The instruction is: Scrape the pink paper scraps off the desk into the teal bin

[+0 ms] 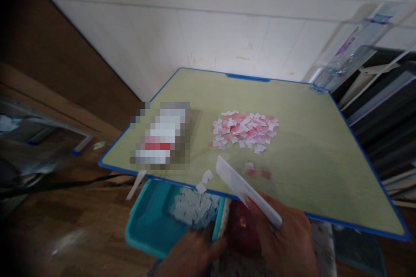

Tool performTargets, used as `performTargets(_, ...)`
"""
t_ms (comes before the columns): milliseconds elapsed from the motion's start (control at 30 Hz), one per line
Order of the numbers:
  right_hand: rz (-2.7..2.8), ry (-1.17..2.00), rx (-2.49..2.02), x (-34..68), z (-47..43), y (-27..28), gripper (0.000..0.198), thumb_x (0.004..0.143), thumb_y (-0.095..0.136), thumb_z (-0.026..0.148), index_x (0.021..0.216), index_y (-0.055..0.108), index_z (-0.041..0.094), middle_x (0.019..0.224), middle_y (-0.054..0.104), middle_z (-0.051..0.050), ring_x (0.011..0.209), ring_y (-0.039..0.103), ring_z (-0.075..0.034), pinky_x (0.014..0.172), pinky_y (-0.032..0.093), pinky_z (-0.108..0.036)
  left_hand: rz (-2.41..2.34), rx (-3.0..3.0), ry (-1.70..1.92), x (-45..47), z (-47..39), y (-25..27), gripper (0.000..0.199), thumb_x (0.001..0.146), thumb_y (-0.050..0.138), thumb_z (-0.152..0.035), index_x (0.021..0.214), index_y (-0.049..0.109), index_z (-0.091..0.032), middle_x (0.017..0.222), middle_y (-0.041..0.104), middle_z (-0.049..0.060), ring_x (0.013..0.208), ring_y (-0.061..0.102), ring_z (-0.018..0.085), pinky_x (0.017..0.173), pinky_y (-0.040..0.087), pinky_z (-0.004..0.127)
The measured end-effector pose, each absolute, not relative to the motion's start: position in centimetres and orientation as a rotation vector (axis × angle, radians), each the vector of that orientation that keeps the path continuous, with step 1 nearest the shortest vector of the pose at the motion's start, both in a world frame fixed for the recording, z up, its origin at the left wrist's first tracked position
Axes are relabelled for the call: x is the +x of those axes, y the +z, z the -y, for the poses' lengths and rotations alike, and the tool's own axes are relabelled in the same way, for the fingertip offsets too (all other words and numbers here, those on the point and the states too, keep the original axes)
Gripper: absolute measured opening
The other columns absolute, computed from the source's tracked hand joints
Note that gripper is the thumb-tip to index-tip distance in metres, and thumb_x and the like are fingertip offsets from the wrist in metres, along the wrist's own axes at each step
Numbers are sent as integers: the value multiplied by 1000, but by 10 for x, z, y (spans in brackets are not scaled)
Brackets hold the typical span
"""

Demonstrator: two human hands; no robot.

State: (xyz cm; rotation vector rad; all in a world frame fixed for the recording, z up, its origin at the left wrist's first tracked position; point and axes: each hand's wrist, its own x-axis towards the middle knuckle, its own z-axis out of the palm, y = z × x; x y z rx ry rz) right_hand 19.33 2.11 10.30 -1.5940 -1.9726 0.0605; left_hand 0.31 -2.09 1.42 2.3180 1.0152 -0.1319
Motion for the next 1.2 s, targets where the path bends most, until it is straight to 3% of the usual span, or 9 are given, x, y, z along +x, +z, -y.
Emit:
performTargets(167,2040,-37,-1673,206,-11,105,31,86,46,37,81,74,25,49,68,-1,36,62,-20,41,49,-29,-1019,2302,-146,2,19,18,55,72,70,-51,114,50,-23,102,61,13,80,63,31,63,53,40)
performTargets(367,2103,-69,-1542,224,-11,110,26,83,48,29,73,72,26,59,73,0,51,69,-21,48,54,-26,-1033,2321,-173,2,20,17,49,70,71,-50,106,53,-22,91,63,10,76,63,30,61,53,40)
performTargets(433,2109,-96,-1535,227,-12,111,23,82,51,28,76,72,26,65,74,0,52,69,-20,48,54,-25,-1033,2335,-166,2,21,16,51,70,71,-52,106,52,-22,90,63,10,75,63,31,60,53,41)
performTargets(600,2076,-173,-1597,215,-23,112,28,84,50,34,74,74,24,48,68,0,39,64,-20,37,49,-25,-1030,2334,-115,3,21,12,50,72,70,-47,110,50,-23,94,62,11,75,63,30,60,53,41)
performTargets(800,2008,70,-1459,191,-44,110,26,85,51,31,78,72,18,67,75,-3,54,70,-19,45,54,-21,-1012,2365,-124,3,21,11,40,80,64,-35,114,47,-22,96,62,11,85,61,31,67,52,42)
performTargets(967,2083,145,-1387,173,-52,108,26,86,48,25,80,72,20,77,76,-3,66,72,-20,61,57,-26,-1022,2363,-134,3,21,12,35,82,60,-28,114,48,-23,100,62,12,79,62,29,62,52,40)
performTargets(1200,2191,418,-1233,171,-39,115,26,86,47,20,89,71,26,78,76,2,64,71,-13,60,55,-17,-986,2312,-155,3,21,11,33,84,59,-32,113,48,-22,97,63,12,81,62,30,65,52,39)
